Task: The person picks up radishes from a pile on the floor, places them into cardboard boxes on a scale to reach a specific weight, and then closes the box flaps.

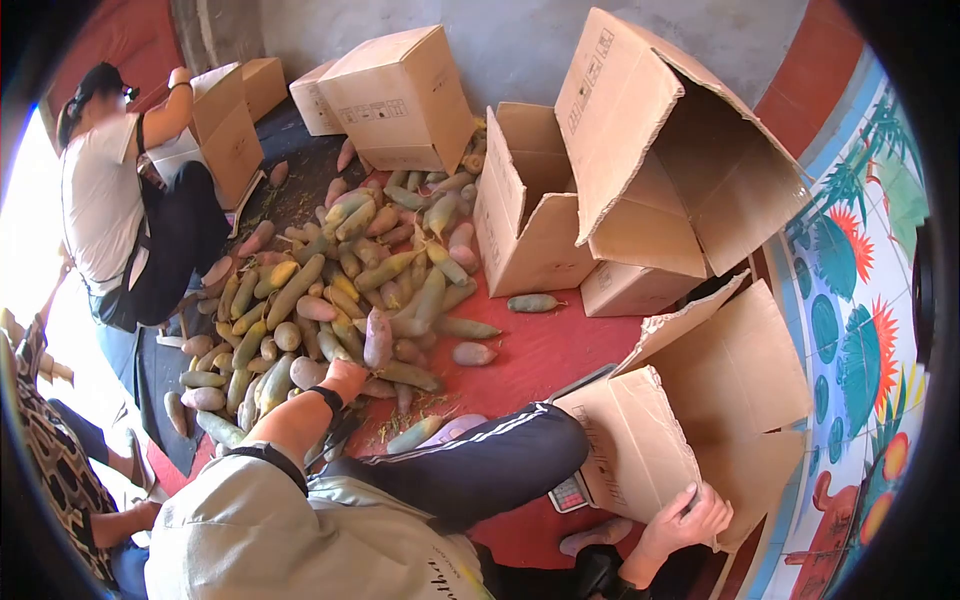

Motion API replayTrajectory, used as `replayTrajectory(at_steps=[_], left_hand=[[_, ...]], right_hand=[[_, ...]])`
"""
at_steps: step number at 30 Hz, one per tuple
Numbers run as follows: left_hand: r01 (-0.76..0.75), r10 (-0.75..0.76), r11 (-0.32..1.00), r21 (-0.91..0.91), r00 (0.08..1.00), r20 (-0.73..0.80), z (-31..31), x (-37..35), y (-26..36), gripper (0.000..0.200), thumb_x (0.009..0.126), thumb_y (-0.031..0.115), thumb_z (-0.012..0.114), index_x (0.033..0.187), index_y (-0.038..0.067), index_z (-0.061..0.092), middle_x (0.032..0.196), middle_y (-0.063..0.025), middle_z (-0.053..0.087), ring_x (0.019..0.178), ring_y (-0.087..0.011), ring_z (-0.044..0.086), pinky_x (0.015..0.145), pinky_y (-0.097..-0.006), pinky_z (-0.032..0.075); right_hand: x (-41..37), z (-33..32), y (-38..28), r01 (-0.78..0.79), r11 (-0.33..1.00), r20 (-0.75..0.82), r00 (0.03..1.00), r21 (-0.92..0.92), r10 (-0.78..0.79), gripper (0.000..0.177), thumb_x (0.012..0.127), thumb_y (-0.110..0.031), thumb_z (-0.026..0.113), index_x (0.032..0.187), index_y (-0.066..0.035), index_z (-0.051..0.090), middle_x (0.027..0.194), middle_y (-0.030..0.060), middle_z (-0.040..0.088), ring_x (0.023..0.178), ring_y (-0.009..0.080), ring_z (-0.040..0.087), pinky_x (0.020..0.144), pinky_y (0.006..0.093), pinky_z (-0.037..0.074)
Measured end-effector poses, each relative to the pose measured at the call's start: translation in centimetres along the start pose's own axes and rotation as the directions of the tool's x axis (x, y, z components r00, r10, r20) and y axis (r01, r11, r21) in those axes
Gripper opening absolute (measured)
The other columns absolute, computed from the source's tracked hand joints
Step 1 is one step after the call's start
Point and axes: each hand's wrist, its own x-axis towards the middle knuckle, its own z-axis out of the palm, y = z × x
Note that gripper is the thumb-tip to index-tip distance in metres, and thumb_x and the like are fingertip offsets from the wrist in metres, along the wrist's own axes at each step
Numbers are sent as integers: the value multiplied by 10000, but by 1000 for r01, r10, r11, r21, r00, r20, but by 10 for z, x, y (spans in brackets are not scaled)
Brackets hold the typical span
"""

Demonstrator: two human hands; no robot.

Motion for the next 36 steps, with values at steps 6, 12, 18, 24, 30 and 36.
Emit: replayTrajectory(at_steps=[6, 12, 18, 24, 30, 36], left_hand=[[55, -66, 985, -161, 996, -60, -40, -13, -19, 166, 785, 142, 558, 880, 89, 684, 928, -96, 665, 891, -252, 643, 727, -355, 520], [-422, -75, 781, -460, 669, -740, -79, 15, -43, 198, 850, 184, 493, 751, 48, 599, 677, -89, 607, 617, -233, 585, 620, -329, 473], [-611, -109, -230, -758, 790, -603, -231, -76, 36, 290, 956, 239, 403, 749, 53, 481, 679, -7, 471, 673, -112, 478, 636, -270, 423], [-680, 94, -601, -420, 462, -882, -321, -135, 104, 265, 966, 238, 386, 815, 61, 512, 711, -12, 521, 706, -95, 511, 714, -245, 451], [-646, 158, -697, -310, 284, -946, -347, -140, 190, 275, 968, 250, 396, 808, 62, 517, 700, -8, 525, 688, -91, 524, 676, -248, 427], [-804, 457, -268, -531, 379, -805, -333, -127, 247, 254, 951, 210, 408, 820, 28, 525, 689, -61, 564, 691, -154, 566, 664, -302, 458]], right_hand=[[7, -3, -8, 2, 1000, -32, 999, -5, -3, 115, 859, -122, 515, 837, -15, 551, 764, 110, 533, 734, 288, 499, 827, 460, 377], [5, -4, -8, -18, 1000, -9, 1000, 17, 18, 99, 850, -113, 518, 842, -22, 556, 775, 102, 537, 745, 268, 511, 841, 461, 385], [6, -5, -10, -29, 999, -10, 1000, 34, 30, 73, 832, -100, 528, 839, -32, 554, 761, 98, 530, 728, 265, 504, 841, 459, 388], [6, -7, -13, -38, 998, -4, 999, 50, 38, 56, 817, -87, 534, 837, -36, 546, 767, 97, 531, 724, 263, 501, 839, 455, 387], [6, -7, -12, -39, 998, 4, 999, 52, 39, 61, 819, -90, 532, 844, -35, 542, 765, 97, 529, 726, 266, 500, 839, 454, 386], [5, -7, -14, -22, 998, 0, 1000, 51, 22, 71, 826, -106, 524, 835, -36, 538, 754, 95, 521, 723, 268, 498, 833, 454, 389]])
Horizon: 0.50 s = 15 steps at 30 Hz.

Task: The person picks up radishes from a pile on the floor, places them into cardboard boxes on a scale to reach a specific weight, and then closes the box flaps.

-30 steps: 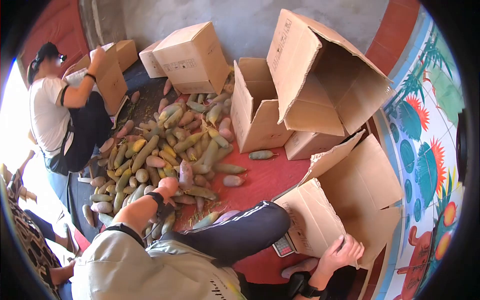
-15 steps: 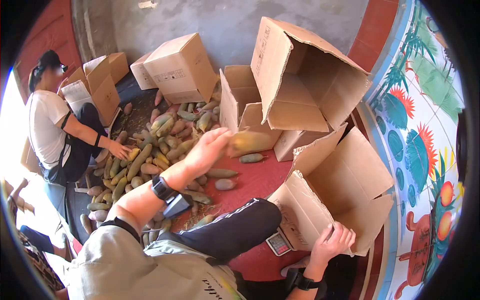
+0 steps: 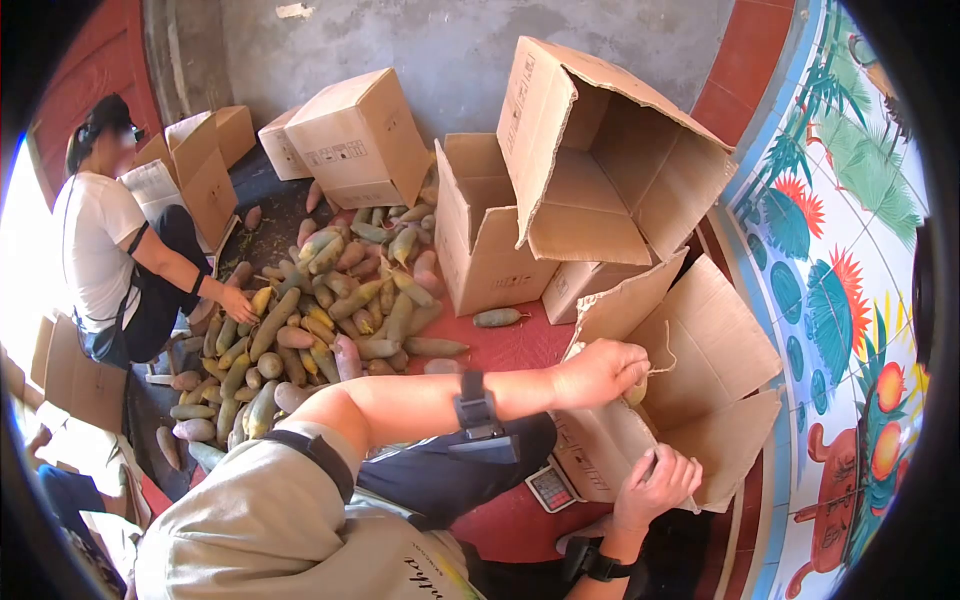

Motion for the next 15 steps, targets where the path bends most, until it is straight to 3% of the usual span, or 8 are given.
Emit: replayTrajectory(at_steps=[2, 3, 5, 12, 14, 15], left_hand=[[-143, 160, 901, 409, 987, -9, 6, 6, -3, 203, 901, 173, 447, 807, 12, 528, 724, -134, 575, 714, -278, 576, 659, -368, 460], [-139, 156, 902, 408, 988, -8, 9, 10, -5, 203, 901, 173, 447, 807, 12, 528, 724, -134, 575, 714, -278, 576, 659, -368, 460], [-154, 190, 875, 459, 981, -34, 12, 13, -3, 192, 836, 135, 485, 740, -23, 538, 759, -215, 572, 757, -422, 528, 691, -467, 438], [-178, 225, 901, 396, 971, -75, 9, 7, -9, 144, 816, 110, 496, 769, -15, 550, 795, -189, 583, 791, -384, 550, 699, -445, 448], [-342, 393, 887, 311, 912, -117, 2, -7, -5, 93, 815, 54, 491, 843, -3, 560, 785, -149, 577, 776, -332, 567, 701, -388, 459], [-337, 388, 889, 309, 914, -119, -4, -14, -3, 93, 815, 54, 491, 843, -3, 560, 785, -149, 577, 776, -332, 567, 701, -388, 459]], right_hand=[[1, 0, 0, 9, 1000, 5, 1000, 0, -9, 76, 829, -111, 521, 832, -37, 537, 749, 94, 518, 718, 269, 497, 831, 454, 390], [2, 1, 0, 4, 1000, -4, 1000, -6, -4, 78, 829, -114, 521, 828, -38, 536, 742, 93, 516, 711, 269, 496, 829, 453, 391], [1, 2, 0, 2, 1000, -4, 1000, -7, -2, 81, 829, -118, 520, 824, -39, 536, 735, 91, 513, 704, 269, 495, 826, 453, 393], [2, 6, 4, 1, 999, -15, 1000, -33, -2, 80, 828, -109, 514, 833, -36, 548, 759, 94, 530, 711, 270, 503, 823, 452, 395], [2, 6, 6, 4, 999, -14, 1000, -39, -4, 82, 828, -107, 512, 835, -34, 549, 765, 94, 533, 715, 270, 504, 823, 452, 395], [2, 6, 7, 3, 999, -11, 1000, -50, -4, 84, 831, -108, 511, 833, -32, 548, 766, 96, 533, 717, 274, 504, 826, 451, 393]])
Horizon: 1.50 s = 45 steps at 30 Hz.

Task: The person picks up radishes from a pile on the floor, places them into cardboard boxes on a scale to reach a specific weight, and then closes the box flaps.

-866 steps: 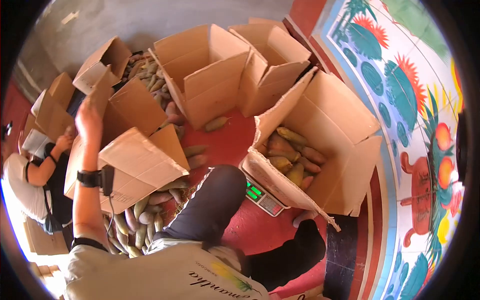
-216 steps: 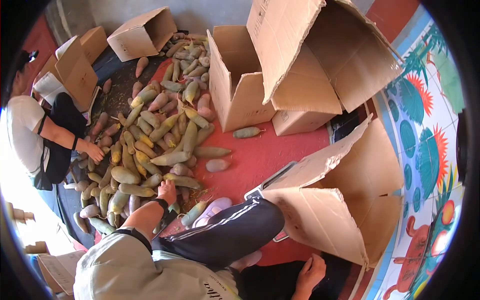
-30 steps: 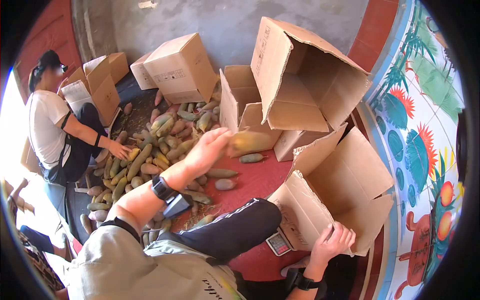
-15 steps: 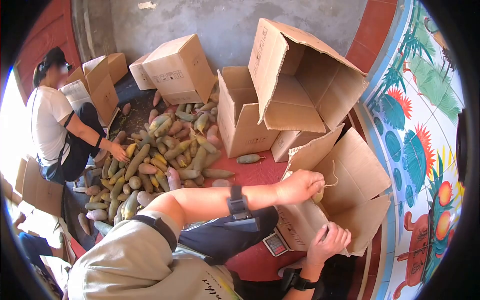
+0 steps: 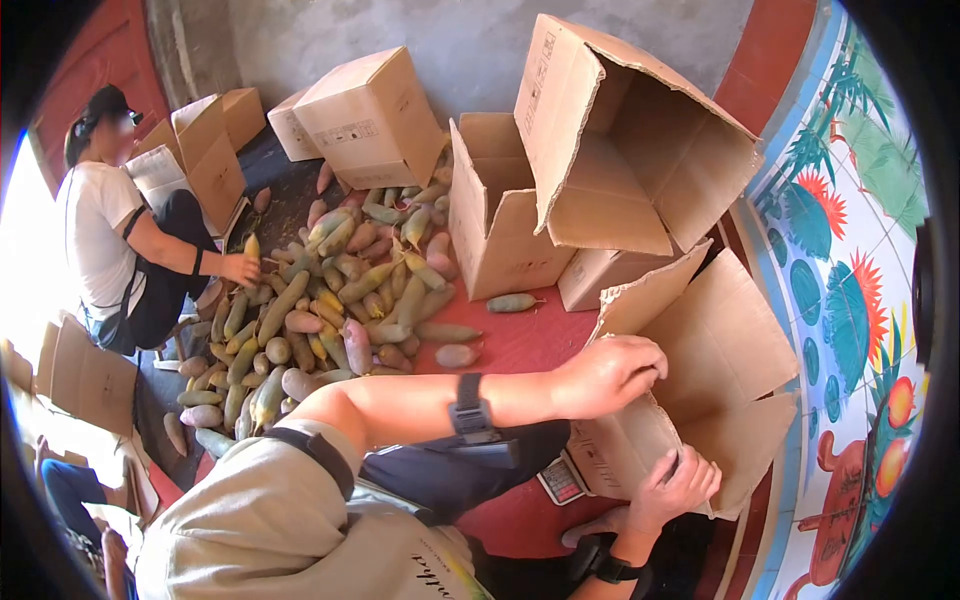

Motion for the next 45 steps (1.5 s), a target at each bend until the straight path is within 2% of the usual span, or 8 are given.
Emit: replayTrajectory(at_steps=[6, 13, 21, 23, 26, 32, 38, 45], left_hand=[[28, 1, 963, 270, 994, -106, -75, -49, -24, 95, 779, 22, 568, 869, 7, 594, 814, -119, 611, 763, -263, 609, 689, -342, 492], [524, -418, 615, 590, 850, -320, -215, -155, -112, 126, 814, 120, 553, 860, 16, 605, 791, -161, 611, 728, -297, 607, 673, -359, 480], [894, -748, 149, 422, 381, -543, -260, -309, -190, 247, 768, 234, 552, 909, 46, 625, 894, -207, 624, 893, -363, 585, 785, -419, 462], [970, -768, -81, 229, 86, -635, -251, -339, -204, 331, 751, 274, 586, 966, 25, 615, 971, -222, 619, 968, -351, 579, 829, -398, 455], [988, -704, -109, 109, 1, -710, -222, -377, -219, 474, 723, 326, 628, 1045, -18, 579, 1045, -220, 607, 1006, -340, 577, 852, -382, 453], [924, -770, -376, -70, -354, -531, -199, -371, -235, 674, 676, 381, 685, 1171, -30, 484, 1161, -212, 553, 1097, -312, 534, 896, -371, 439], [901, -580, -413, -131, -371, -725, -187, -361, -233, 798, 601, 411, 770, 1185, -24, 441, 1088, -183, 592, 1007, -308, 583, 847, -368, 481], [913, -888, -198, -358, -322, -328, -203, -335, -195, 580, 691, 361, 718, 1094, -6, 519, 925, -119, 605, 763, -221, 595, 640, -337, 502]], right_hand=[[1, -2, 3, -11, 1000, 18, 1000, -9, 11, 103, 836, -116, 512, 827, -18, 539, 767, 118, 528, 733, 304, 494, 811, 450, 381], [-3, 0, 7, -34, 999, 13, 999, -15, 34, 100, 814, -96, 544, 828, 3, 541, 778, 136, 531, 744, 326, 485, 785, 439, 377], [-6, 1, 11, -28, 999, 18, 999, -39, 28, 92, 810, -69, 557, 853, 12, 550, 803, 150, 542, 773, 336, 491, 795, 437, 373], [-4, 2, 9, -10, 998, 7, 1000, -63, 11, 94, 817, -87, 548, 835, 6, 542, 782, 142, 533, 737, 326, 482, 787, 441, 378], [-4, 3, 9, 17, 993, -12, 1000, -115, -19, 109, 828, -108, 537, 822, 1, 536, 762, 131, 527, 701, 315, 474, 779, 445, 383], [-10, 1, 13, 10, 989, 24, 1000, -150, -6, 127, 839, -123, 526, 847, 3, 545, 789, 126, 544, 720, 319, 480, 781, 440, 383], [-9, 1, 11, 12, 983, 56, 998, -186, -1, 151, 832, -108, 544, 903, 26, 548, 822, 163, 540, 768, 337, 485, 768, 438, 379], [-5, 3, 12, 3, 986, 46, 999, -166, 4, 156, 828, -107, 540, 913, 24, 545, 823, 161, 539, 767, 335, 482, 762, 435, 371]])
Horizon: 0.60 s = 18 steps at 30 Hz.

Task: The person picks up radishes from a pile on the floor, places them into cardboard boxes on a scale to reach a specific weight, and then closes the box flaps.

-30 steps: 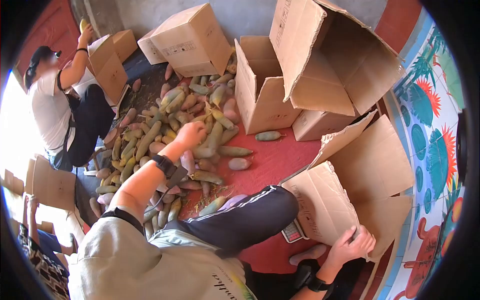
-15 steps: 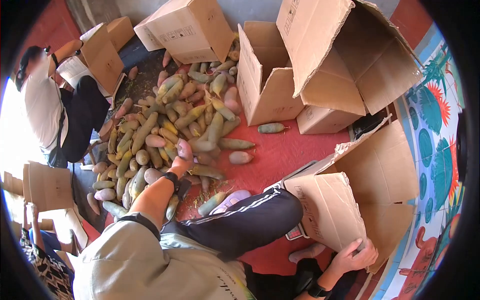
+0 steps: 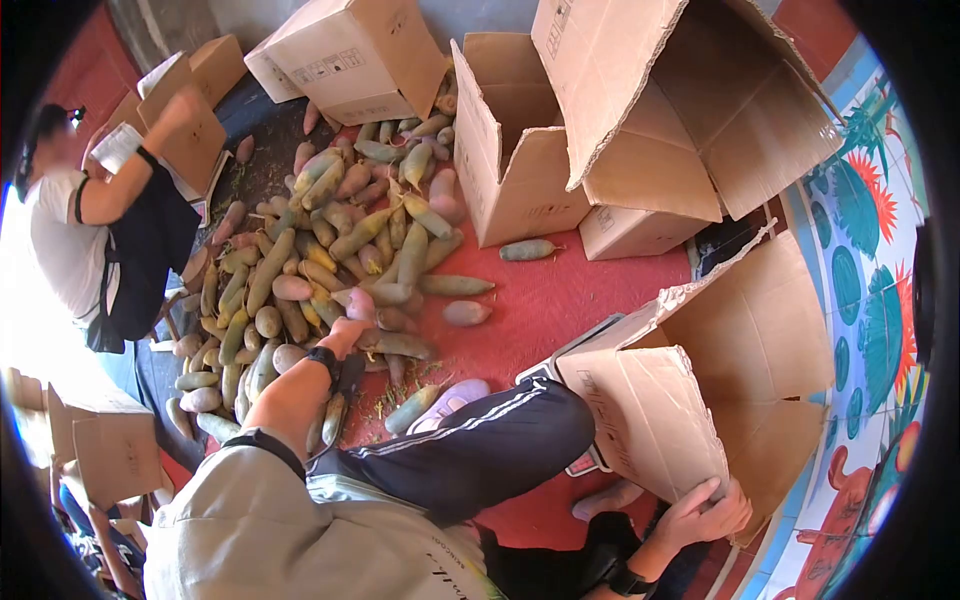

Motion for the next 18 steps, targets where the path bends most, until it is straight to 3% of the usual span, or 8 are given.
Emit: replayTrajectory(at_steps=[1, 3, 5, 8, 13, 15, 16, 18], left_hand=[[-6, 6, 1000, 1, 1000, -3, 2, 1, -3, 580, 691, 361, 718, 1094, -6, 519, 925, -119, 605, 763, -221, 595, 640, -337, 502], [93, -50, 956, -277, 986, 157, 7, 7, -11, 501, 722, 380, 686, 1044, 23, 546, 865, -104, 602, 738, -214, 595, 638, -358, 503], [95, -28, 952, -291, 974, 226, 10, -31, 12, 440, 756, 379, 652, 1017, 39, 554, 852, -91, 594, 747, -213, 594, 653, -371, 502], [112, 88, 911, -398, 889, 450, 19, -88, 41, 419, 805, 341, 602, 1083, 40, 514, 946, -112, 584, 797, -225, 588, 669, -372, 500], [-73, 365, 856, -512, 786, 498, 41, -169, 91, 439, 840, 315, 569, 1165, 42, 460, 1027, -88, 547, 895, -216, 565, 782, -358, 485], [-178, 573, 786, -593, 571, 588, 45, -219, 122, 501, 839, 291, 586, 1213, 1, 422, 1069, -97, 533, 911, -209, 558, 778, -369, 484], [-189, 582, 782, -594, 564, 586, 49, -236, 135, 501, 839, 291, 586, 1213, 1, 422, 1069, -97, 533, 911, -209, 558, 778, -369, 484], [-451, 697, 714, -535, 390, 602, 58, -264, 157, 619, 807, 355, 601, 1259, -8, 385, 992, -84, 540, 887, -156, 539, 685, -299, 483]], right_hand=[[0, 0, 0, -5, 1000, -5, 1000, 1, 5, 156, 828, -107, 540, 913, 24, 545, 823, 161, 539, 767, 335, 482, 762, 435, 371], [1, 0, -2, -32, 999, 23, 999, 26, 32, 145, 816, -102, 543, 895, 20, 541, 808, 156, 535, 757, 334, 476, 747, 428, 366], [3, 0, -3, -25, 999, 4, 1000, 38, 24, 120, 811, -99, 534, 864, 8, 536, 785, 142, 531, 725, 321, 478, 756, 432, 371], [5, -2, -8, -33, 998, -14, 999, 58, 34, 94, 806, -97, 524, 830, -6, 530, 769, 128, 531, 697, 308, 482, 764, 431, 374], [1, -5, -9, -42, 992, -7, 999, 122, 43, 122, 781, -87, 550, 865, 2, 551, 806, 148, 543, 762, 327, 481, 758, 436, 365], [-1, -6, -9, -52, 991, -17, 998, 121, 54, 131, 777, -89, 551, 871, 2, 552, 810, 149, 541, 782, 328, 485, 782, 445, 366], [-2, -6, -9, -47, 993, -23, 998, 109, 50, 120, 789, -97, 547, 867, -6, 547, 803, 133, 539, 771, 315, 491, 790, 445, 367], [0, -8, -11, -43, 994, -26, 999, 99, 46, 115, 796, -100, 547, 875, -17, 545, 793, 115, 534, 754, 298, 496, 808, 447, 372]])
